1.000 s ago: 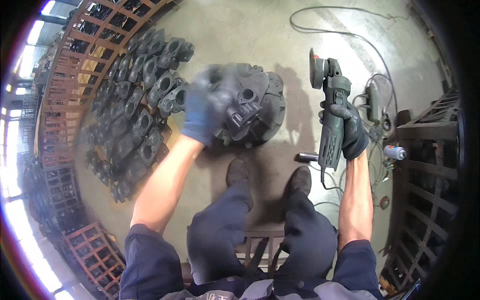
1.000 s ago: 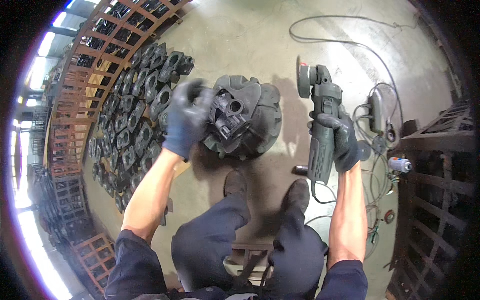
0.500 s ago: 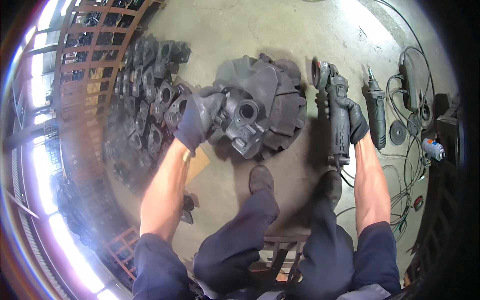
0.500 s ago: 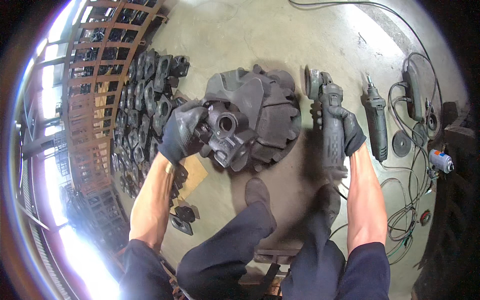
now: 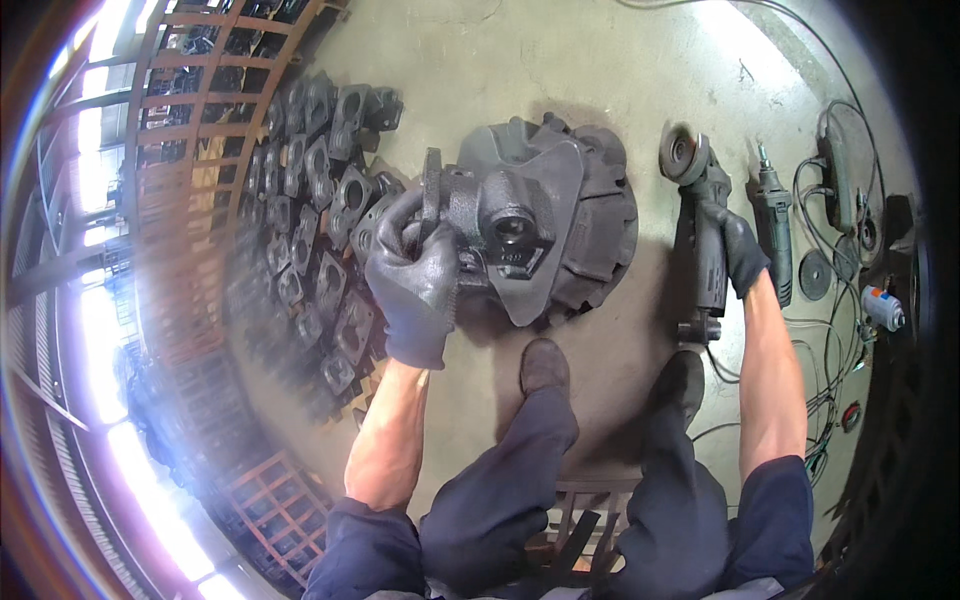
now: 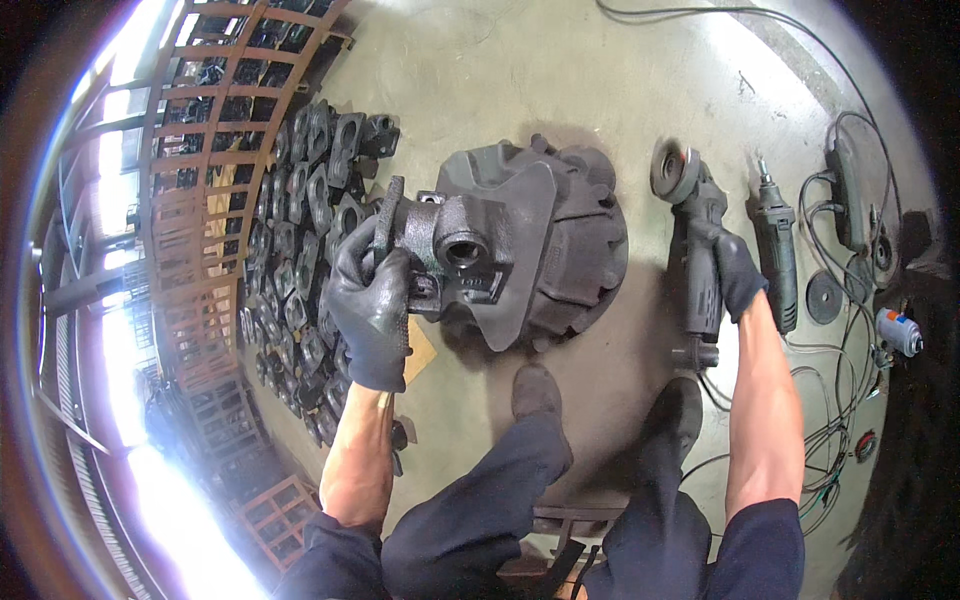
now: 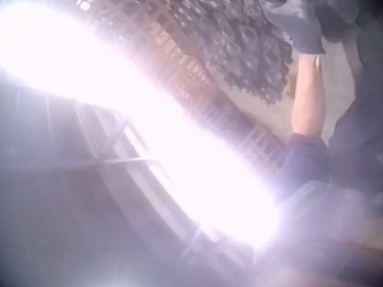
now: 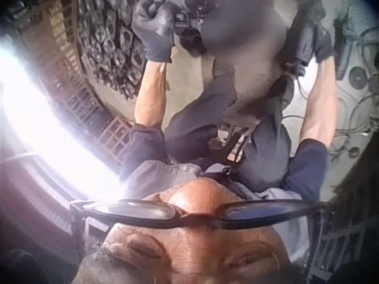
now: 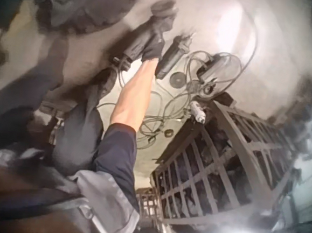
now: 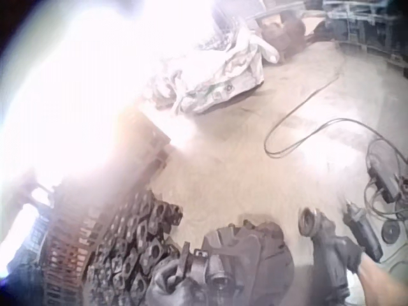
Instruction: The person sits on the floor and uses a handheld power tool to grind and polish the surfaces of metal engine parts. They rotate each part to access different areas, then place the finished pieces onto a nearby table.
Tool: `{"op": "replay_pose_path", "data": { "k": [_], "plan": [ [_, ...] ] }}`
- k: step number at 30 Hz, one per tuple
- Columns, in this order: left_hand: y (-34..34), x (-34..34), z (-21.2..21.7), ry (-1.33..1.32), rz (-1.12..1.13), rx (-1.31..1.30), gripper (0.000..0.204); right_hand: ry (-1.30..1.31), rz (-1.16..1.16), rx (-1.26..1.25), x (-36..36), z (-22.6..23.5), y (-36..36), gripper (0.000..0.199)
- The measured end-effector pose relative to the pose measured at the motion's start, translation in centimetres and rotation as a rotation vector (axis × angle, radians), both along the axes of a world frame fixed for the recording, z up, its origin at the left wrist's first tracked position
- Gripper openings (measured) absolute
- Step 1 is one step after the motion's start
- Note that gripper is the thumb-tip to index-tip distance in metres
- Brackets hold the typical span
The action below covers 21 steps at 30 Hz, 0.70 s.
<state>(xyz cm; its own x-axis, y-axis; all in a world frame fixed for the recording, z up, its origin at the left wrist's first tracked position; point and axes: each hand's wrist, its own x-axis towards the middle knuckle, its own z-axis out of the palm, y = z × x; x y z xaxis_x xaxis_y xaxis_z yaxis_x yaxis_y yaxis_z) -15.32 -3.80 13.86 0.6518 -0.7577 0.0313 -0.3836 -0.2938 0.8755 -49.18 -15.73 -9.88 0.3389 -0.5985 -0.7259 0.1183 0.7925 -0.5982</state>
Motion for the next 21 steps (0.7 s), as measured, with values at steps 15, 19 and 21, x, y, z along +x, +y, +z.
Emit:
{"op": "replay_pose_path", "data": {
  "k": [15, 19, 21],
  "plan": [
    [4.2, 1.7, -4.6, 0.115, 0.089, -0.146, 0.038, 0.88, 0.258, -0.668, -1.5, 4.0, 5.8, 0.046],
    [4.3, 2.3, -4.3, 0.15, 0.0, -0.077, 0.042, 0.89, 0.174, -0.663, -3.9, 2.2, 9.3, 0.043],
    [4.1, 2.5, -3.9, 0.157, -0.013, -0.007, 0.043, 0.912, 0.139, -0.685, -4.6, 2.0, 11.1, 0.042]
  ]
}}
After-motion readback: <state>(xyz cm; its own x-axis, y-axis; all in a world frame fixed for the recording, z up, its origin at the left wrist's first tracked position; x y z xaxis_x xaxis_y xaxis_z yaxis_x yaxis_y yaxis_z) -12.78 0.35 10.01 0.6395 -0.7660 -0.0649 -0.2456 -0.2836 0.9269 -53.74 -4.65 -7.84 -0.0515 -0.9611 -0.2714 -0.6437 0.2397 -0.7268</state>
